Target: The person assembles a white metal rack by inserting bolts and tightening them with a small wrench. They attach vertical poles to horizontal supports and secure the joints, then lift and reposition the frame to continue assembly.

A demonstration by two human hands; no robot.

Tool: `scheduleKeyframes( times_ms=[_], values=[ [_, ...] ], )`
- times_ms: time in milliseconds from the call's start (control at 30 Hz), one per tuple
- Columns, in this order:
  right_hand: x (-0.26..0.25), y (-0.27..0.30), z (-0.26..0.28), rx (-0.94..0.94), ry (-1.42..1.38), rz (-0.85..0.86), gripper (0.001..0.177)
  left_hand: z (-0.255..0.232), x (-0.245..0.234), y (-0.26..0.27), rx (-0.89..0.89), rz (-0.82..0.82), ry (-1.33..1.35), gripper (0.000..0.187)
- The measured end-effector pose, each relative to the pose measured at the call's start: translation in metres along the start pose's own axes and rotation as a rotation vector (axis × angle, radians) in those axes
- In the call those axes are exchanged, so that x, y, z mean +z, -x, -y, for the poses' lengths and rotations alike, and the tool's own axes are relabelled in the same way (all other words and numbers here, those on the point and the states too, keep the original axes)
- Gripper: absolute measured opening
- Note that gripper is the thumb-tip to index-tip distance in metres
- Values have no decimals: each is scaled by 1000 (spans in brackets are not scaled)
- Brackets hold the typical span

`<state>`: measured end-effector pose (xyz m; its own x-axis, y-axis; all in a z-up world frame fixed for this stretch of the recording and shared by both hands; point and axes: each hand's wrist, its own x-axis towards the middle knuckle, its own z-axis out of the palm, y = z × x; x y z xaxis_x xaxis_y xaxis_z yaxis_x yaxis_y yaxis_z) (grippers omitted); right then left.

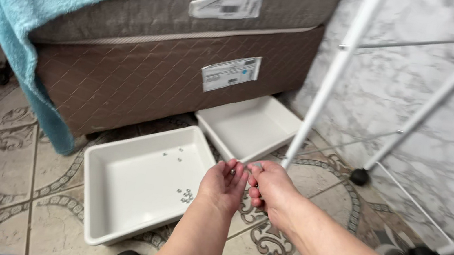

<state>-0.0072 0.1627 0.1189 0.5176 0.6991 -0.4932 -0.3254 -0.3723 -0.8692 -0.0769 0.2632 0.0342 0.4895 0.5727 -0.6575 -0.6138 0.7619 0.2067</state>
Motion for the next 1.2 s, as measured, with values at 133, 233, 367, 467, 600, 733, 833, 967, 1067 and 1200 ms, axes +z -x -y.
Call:
scheduleKeyframes(
  times_ms=[133, 233, 367, 467, 600, 733, 833, 967, 1067, 1200],
  values=[
    [34, -76, -14, -27, 131, 165, 19, -34, -1, -65, 55, 25, 109, 43],
    [57, -105, -28, 90, 154, 157, 16, -46, -16, -81, 117, -173, 84, 46],
    [77, -113, -32, 170, 165, 178, 16, -60, -23, -77, 176, -375, 108, 41],
    [79, -120, -41, 212, 140, 164, 16, -61, -34, -87, 141, -431, 134, 46],
    [70, -117, -45, 214, 134, 148, 17, -61, -52, -102, 125, -475, 28, 49],
    [56, -89, -44, 238, 168, 116, 19, -52, -60, -90, 146, -408, -5, 57],
    [46, -59, -42, 244, 118, 97, 17, -42, -52, -74, 159, -391, 15, 60],
    [33, -20, -30, 200, 20, 63, 16, -24, -23, -43, 132, -335, -136, 53],
    [21, 0, -16, 97, -10, 44, 18, -6, 14, -15, 99, -277, -194, 45],
    [-2, 12, 8, -52, 17, -12, 18, 24, 58, 10, 95, -209, -192, 47]
  ],
)
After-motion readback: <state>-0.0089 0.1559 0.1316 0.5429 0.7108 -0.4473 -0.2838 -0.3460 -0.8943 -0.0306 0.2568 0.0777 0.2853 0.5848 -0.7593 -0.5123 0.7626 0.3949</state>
